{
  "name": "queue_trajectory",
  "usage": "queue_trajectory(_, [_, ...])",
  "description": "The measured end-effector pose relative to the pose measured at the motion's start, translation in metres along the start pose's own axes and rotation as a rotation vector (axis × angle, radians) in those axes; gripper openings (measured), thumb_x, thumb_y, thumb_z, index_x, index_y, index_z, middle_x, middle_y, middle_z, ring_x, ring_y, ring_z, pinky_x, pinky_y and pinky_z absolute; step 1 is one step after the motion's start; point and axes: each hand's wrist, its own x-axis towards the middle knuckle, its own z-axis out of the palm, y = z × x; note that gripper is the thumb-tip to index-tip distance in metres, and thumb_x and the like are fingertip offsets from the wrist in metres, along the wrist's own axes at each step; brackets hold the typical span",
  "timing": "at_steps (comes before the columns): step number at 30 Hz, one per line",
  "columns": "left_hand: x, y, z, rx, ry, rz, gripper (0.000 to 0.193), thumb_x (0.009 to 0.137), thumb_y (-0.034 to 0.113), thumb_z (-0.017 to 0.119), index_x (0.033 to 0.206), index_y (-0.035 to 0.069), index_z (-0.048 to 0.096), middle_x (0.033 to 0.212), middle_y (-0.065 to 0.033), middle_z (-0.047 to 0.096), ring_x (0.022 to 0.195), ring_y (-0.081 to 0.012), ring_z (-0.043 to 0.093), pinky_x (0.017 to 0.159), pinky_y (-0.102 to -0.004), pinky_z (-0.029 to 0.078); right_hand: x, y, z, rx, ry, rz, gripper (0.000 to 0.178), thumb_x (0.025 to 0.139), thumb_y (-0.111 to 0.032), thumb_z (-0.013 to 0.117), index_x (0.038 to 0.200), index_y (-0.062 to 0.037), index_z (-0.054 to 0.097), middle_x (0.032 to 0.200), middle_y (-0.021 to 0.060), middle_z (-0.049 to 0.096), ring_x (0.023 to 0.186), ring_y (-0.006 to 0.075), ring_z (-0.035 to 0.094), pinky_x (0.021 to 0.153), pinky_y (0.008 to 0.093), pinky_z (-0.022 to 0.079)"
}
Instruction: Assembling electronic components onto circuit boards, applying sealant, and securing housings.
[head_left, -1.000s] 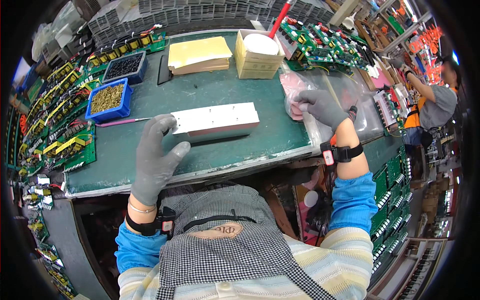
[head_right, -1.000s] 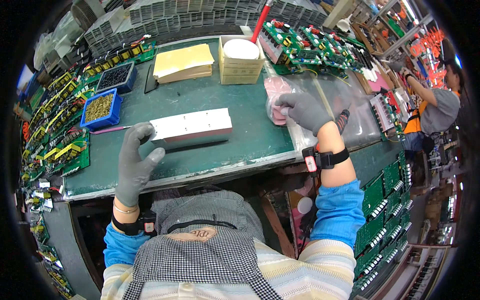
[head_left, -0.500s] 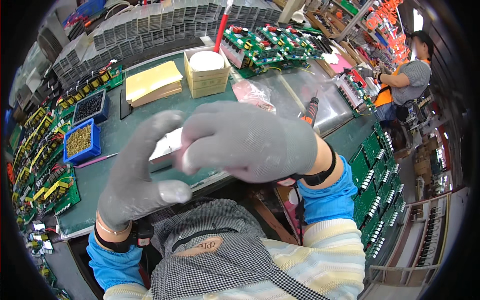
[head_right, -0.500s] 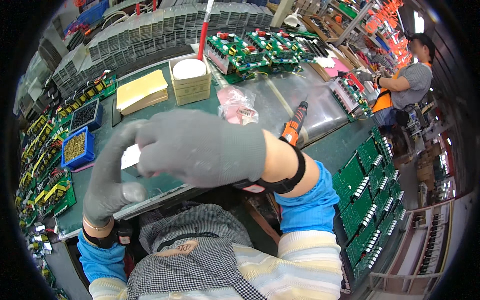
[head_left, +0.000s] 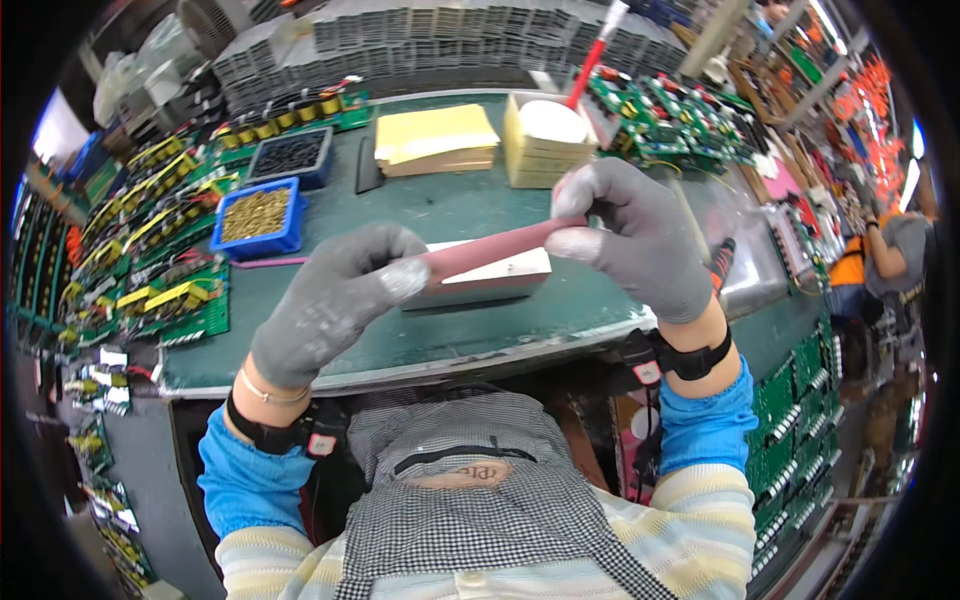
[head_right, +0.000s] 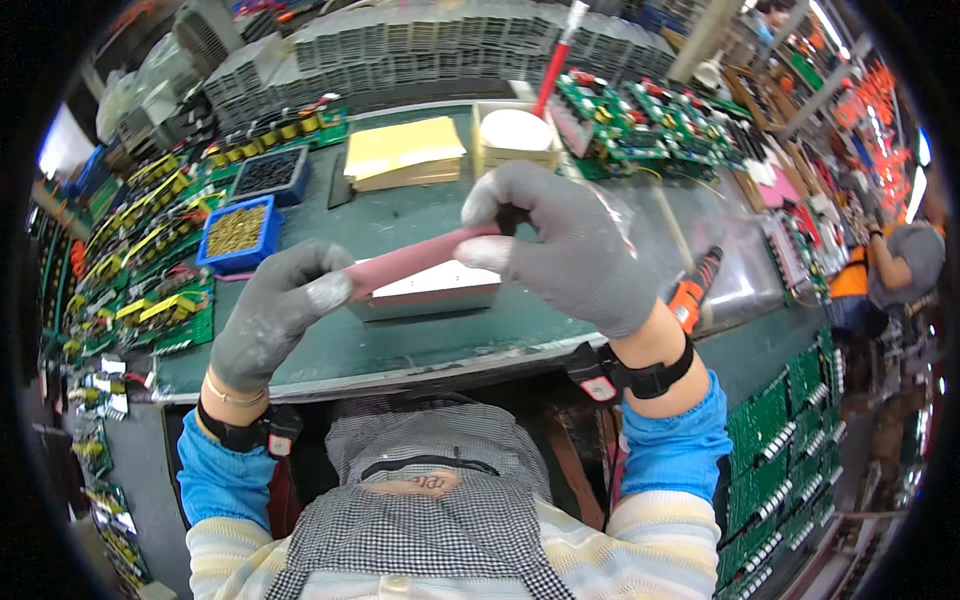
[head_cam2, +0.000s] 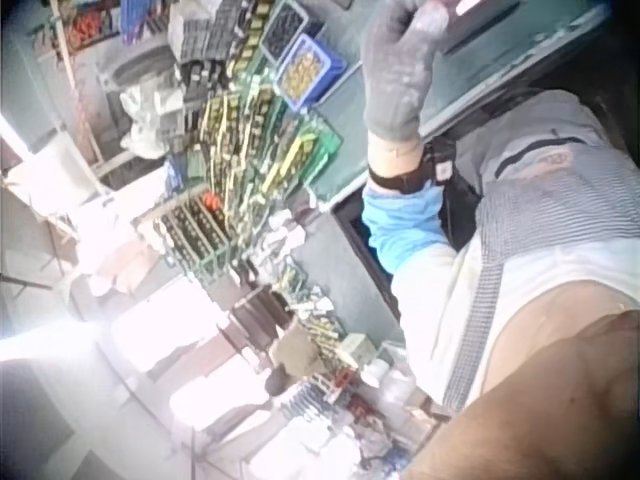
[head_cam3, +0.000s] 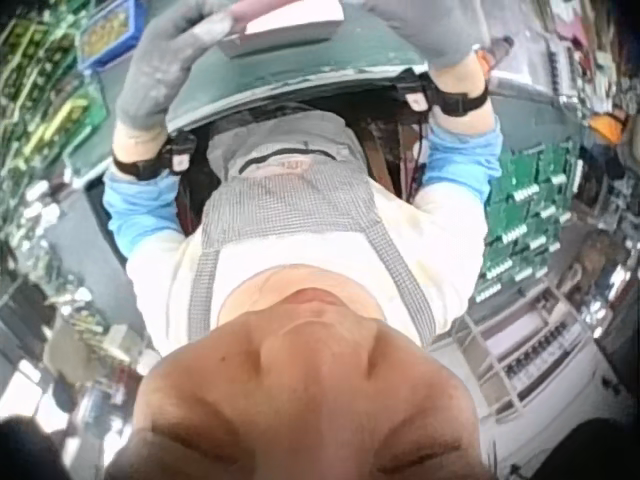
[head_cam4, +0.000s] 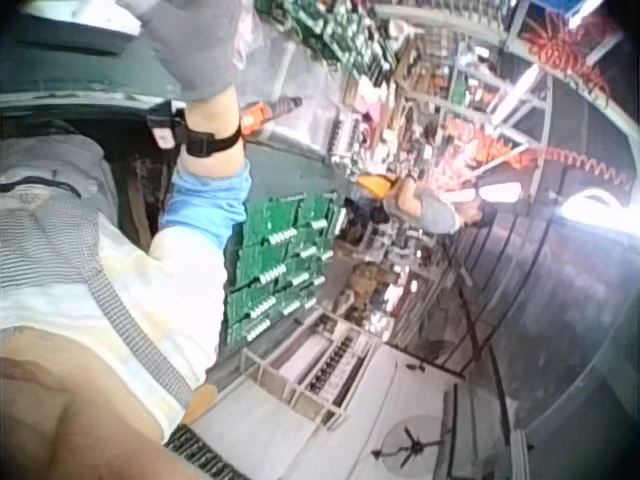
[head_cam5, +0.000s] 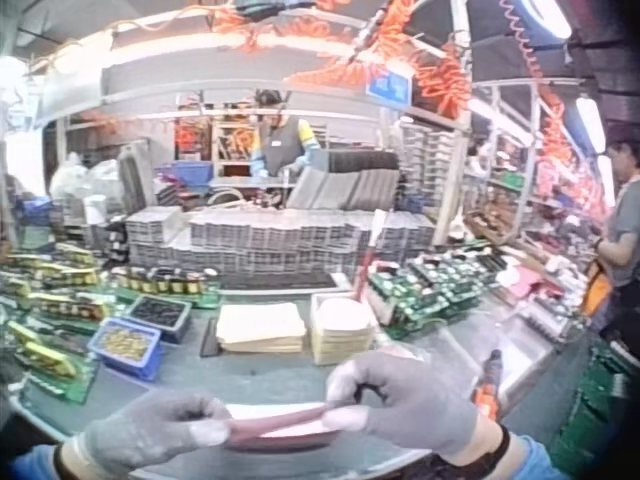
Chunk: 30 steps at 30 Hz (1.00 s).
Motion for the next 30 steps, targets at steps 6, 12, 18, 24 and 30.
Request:
queue_trajectory(6, [0.018, -0.008, -0.01, 0.132, 0.091, 0.013, 0.021, 0.091, 0.019, 0.063, 0.098, 0.0, 0.063, 0.089, 0.0014, 0.06, 0.084, -0.0074, 0.05, 0.077, -0.0233, 0.042, 0.014, 0.025, 0.005, 0.117, -0.026, 0.24, 0.036, 0.083, -0.004, 0.068, 0.118, -0.0029, 0.061, 0.087, -0.0021, 0.057, 0.081, 0.0055, 0.055, 0.072, 0.0235, 0.046])
queue_trajectory(12, [0.058, -0.016, -0.018, 0.366, 0.004, -0.054, 0.017, 0.089, 0.007, 0.058, 0.103, 0.0, 0.063, 0.086, -0.0018, 0.062, 0.081, -0.0102, 0.054, 0.076, -0.0277, 0.047, 0.031, 0.055, -0.003, -0.35, -0.215, 0.258, 0.019, 0.086, -0.006, 0.063, 0.105, -0.0023, 0.065, 0.086, 0.0098, 0.065, 0.083, 0.021, 0.063, 0.076, 0.0332, 0.049])
queue_trajectory(18, [0.08, -0.029, -0.02, 0.697, -0.056, -0.009, 0.018, 0.086, 0.005, 0.06, 0.103, 0.002, 0.064, 0.085, -0.0134, 0.064, 0.078, -0.0216, 0.062, 0.075, -0.0335, 0.05, 0.042, 0.097, -0.002, -0.381, -0.382, 0.252, 0.012, 0.085, -0.005, 0.061, 0.096, -0.0045, 0.066, 0.087, 0.0122, 0.067, 0.085, 0.0257, 0.065, 0.078, 0.0353, 0.049])
queue_trajectory(24, [0.087, -0.031, -0.022, 0.783, -0.234, -0.053, 0.019, 0.083, 0.001, 0.062, 0.102, 0.003, 0.066, 0.085, -0.0141, 0.066, 0.081, -0.0243, 0.064, 0.076, -0.0343, 0.051, 0.045, 0.117, -0.003, -0.314, -0.593, 0.24, 0.012, 0.086, -0.004, 0.06, 0.096, -0.0052, 0.066, 0.088, 0.0116, 0.068, 0.086, 0.0246, 0.065, 0.078, 0.0348, 0.049])
queue_trajectory(30, [0.09, -0.031, -0.022, 0.787, -0.29, -0.018, 0.022, 0.079, -0.001, 0.063, 0.099, 0.003, 0.068, 0.088, -0.0151, 0.066, 0.082, -0.0272, 0.065, 0.076, -0.0352, 0.051, 0.044, 0.12, -0.006, -0.282, -0.651, 0.144, 0.014, 0.085, -0.004, 0.06, 0.098, -0.0048, 0.066, 0.091, 0.012, 0.067, 0.087, 0.028, 0.065, 0.078, 0.0359, 0.049])
